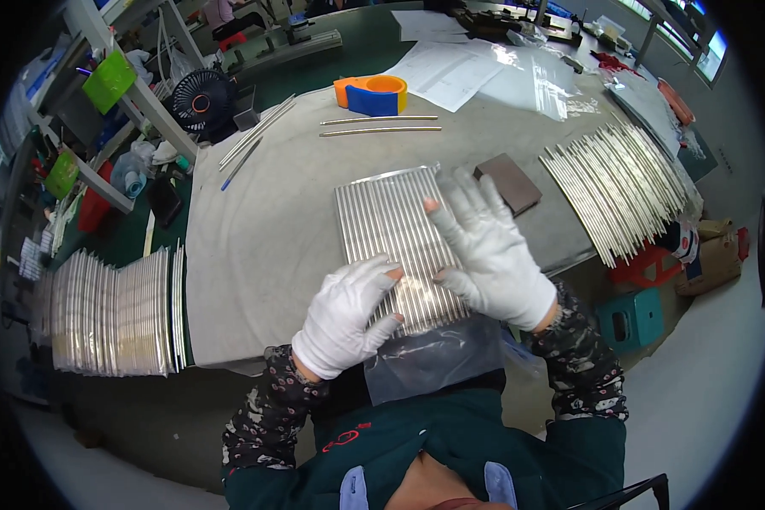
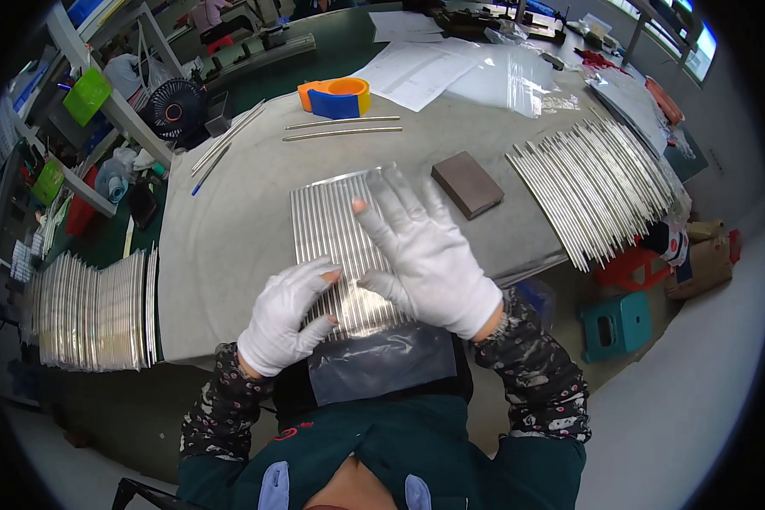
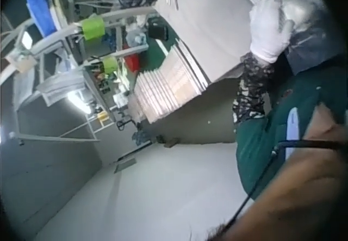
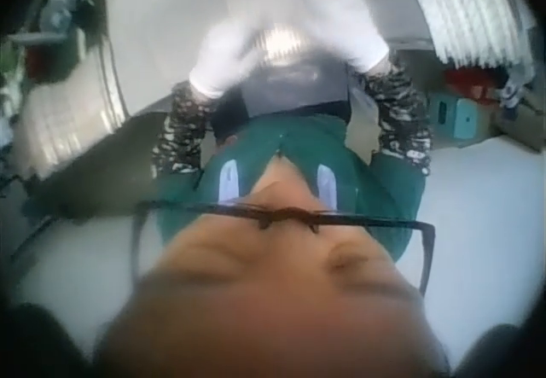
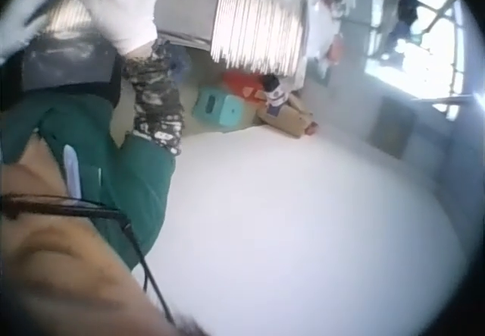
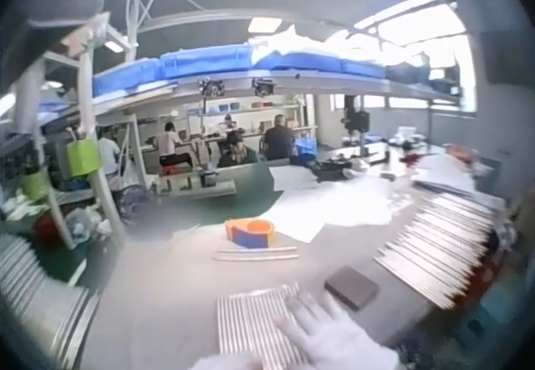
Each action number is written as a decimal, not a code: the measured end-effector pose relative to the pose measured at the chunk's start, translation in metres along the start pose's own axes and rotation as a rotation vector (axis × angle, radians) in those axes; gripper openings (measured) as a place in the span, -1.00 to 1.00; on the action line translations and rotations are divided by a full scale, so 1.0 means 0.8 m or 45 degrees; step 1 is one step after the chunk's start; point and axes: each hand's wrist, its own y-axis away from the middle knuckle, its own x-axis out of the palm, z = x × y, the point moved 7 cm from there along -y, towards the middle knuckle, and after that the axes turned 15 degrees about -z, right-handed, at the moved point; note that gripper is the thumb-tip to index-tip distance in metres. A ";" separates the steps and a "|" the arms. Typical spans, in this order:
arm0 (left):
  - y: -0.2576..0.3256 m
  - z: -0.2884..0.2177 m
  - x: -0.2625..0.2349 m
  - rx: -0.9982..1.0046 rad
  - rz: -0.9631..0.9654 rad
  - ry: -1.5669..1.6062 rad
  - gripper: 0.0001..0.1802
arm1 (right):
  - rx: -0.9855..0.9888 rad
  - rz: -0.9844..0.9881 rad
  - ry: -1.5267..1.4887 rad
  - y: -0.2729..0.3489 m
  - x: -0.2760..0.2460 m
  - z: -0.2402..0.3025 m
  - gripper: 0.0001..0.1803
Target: The worker sands the ends of metallic straws with a sanding block and then packages them into a plastic bag.
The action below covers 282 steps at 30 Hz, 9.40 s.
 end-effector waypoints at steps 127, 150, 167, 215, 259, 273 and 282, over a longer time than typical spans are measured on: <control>0.089 -0.129 -0.246 0.916 -0.689 -0.767 -0.28 | 0.920 1.166 -1.670 0.025 -0.042 0.092 -0.83; 0.117 -0.053 -0.135 0.572 -0.044 -0.709 -0.54 | 1.032 0.413 -1.241 0.098 -0.041 0.003 -0.66; 0.095 0.001 -0.133 -0.247 -0.652 -0.106 -0.71 | 0.419 -0.019 -0.701 0.088 -0.063 0.007 -0.69; 0.116 -0.084 -0.150 0.773 -1.076 -1.019 -0.04 | -0.241 -0.741 -0.057 -0.019 -0.113 -0.002 -0.54; -0.072 -0.061 -0.105 -0.109 -0.435 -0.055 -0.90 | -0.554 -0.463 -0.261 -0.069 -0.149 0.096 -0.64; -0.073 -0.080 -0.117 0.063 -0.590 -0.378 -0.91 | 0.694 -0.713 -1.574 -0.037 -0.102 0.004 -0.83; -0.065 -0.083 -0.119 0.084 -0.554 -0.389 -0.91 | 1.119 -1.049 -1.567 -0.022 -0.095 -0.055 -0.92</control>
